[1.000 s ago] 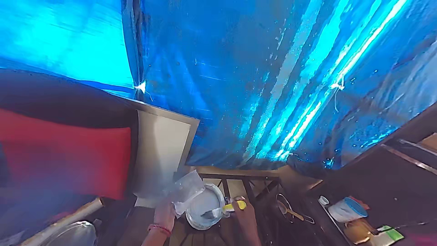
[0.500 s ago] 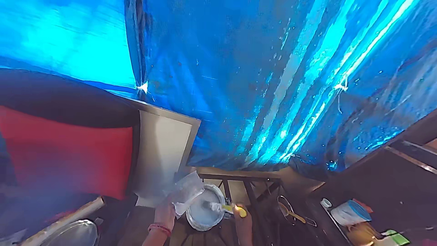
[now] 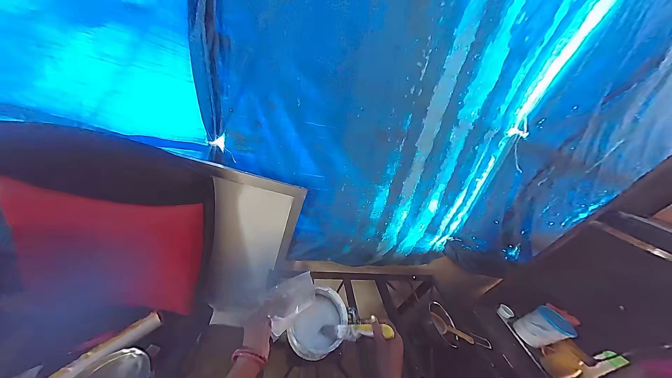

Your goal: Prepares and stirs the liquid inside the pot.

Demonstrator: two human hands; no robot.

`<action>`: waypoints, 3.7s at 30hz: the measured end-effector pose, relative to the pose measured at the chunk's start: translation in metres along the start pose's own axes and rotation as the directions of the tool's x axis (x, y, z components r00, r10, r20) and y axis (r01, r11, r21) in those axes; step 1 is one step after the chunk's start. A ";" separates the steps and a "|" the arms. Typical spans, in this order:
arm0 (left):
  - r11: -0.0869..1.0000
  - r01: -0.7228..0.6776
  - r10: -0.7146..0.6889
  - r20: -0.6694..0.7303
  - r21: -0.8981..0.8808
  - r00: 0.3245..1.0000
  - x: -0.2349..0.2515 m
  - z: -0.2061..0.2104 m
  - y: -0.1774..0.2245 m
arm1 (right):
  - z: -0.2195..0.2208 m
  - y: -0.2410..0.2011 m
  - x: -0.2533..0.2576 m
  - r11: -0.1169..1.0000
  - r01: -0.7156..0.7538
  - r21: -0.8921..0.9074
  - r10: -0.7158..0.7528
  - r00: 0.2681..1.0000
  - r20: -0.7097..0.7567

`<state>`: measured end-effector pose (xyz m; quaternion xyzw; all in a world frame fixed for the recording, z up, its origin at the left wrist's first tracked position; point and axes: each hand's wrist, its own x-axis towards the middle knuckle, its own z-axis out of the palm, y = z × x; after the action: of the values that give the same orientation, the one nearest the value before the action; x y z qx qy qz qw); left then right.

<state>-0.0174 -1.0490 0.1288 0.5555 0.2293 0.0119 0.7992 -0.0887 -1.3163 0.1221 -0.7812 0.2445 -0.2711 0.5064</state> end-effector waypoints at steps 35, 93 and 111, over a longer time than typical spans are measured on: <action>0.277 -0.672 -0.116 0.718 0.687 0.686 0.044 0.076 0.067 | -0.001 0.004 0.002 0.996 -0.036 0.077 0.030 0.996 0.083; 0.878 0.075 -0.077 0.017 -0.473 0.997 -0.009 -0.052 0.024 | 0.021 -0.047 0.007 0.985 0.096 -0.144 -0.043 0.941 0.336; 0.822 0.183 -0.149 0.105 -0.540 0.983 -0.017 -0.036 0.014 | 0.038 -0.027 0.004 0.974 0.213 -0.078 -0.192 0.957 0.218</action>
<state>-0.0431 -1.0160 0.1373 0.2821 0.2402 -0.0089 0.9288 -0.0572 -1.2840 0.1347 -0.8508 0.1221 -0.2252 0.4589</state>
